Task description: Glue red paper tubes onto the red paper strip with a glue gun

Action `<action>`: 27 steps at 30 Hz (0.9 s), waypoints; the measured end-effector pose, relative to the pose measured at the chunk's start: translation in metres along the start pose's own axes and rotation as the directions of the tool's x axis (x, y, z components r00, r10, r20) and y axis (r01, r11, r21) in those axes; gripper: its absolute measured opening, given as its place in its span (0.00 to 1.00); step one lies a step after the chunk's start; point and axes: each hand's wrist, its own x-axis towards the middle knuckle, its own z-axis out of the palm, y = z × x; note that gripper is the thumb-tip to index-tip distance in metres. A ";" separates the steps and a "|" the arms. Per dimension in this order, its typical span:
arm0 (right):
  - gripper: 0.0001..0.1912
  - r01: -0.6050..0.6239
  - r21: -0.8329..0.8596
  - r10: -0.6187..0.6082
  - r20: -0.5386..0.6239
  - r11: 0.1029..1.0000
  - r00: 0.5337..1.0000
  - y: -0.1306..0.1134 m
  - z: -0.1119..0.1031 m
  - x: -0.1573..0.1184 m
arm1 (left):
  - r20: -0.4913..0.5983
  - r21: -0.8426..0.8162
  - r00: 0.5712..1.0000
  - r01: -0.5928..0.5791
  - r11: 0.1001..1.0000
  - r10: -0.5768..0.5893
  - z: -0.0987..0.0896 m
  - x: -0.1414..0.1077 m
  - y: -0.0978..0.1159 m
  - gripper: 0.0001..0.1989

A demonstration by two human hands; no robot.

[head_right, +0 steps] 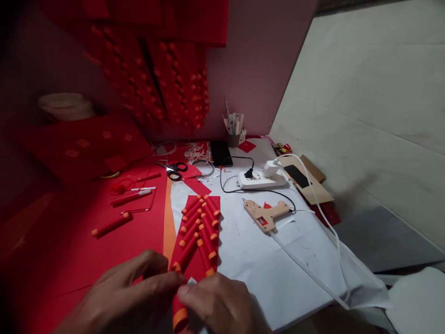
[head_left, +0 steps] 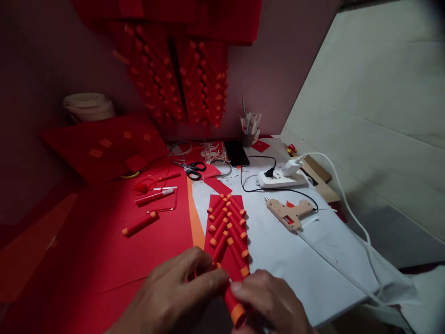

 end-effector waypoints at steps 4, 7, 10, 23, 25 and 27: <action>0.21 0.136 -0.084 -0.139 -0.028 0.987 0.990 0.000 0.005 0.004 | 0.137 -0.112 0.986 -0.078 0.991 0.093 0.007 0.000 -0.004 0.14; 0.16 0.207 -0.165 -0.204 0.034 0.964 0.978 0.000 0.006 0.008 | 0.182 -0.267 0.981 0.109 0.957 -0.061 0.012 0.000 -0.002 0.12; 0.11 0.224 -0.191 -0.208 0.099 0.956 0.973 -0.002 0.005 0.012 | 0.310 -0.379 0.922 0.342 0.860 -0.231 0.016 -0.002 0.002 0.12; 0.14 0.227 -0.210 -0.174 0.246 0.951 0.954 0.002 0.006 0.016 | 0.279 -0.365 0.913 0.387 0.847 -0.297 0.029 -0.020 -0.009 0.13; 0.15 0.215 -0.225 -0.148 0.281 0.950 0.948 0.002 0.007 0.016 | 0.211 -0.296 0.934 0.343 0.892 -0.289 0.032 -0.021 -0.012 0.11; 0.15 0.209 -0.230 -0.136 0.297 0.950 0.945 0.003 0.007 0.016 | 0.145 -0.233 0.950 0.304 0.924 -0.276 0.033 -0.022 -0.013 0.10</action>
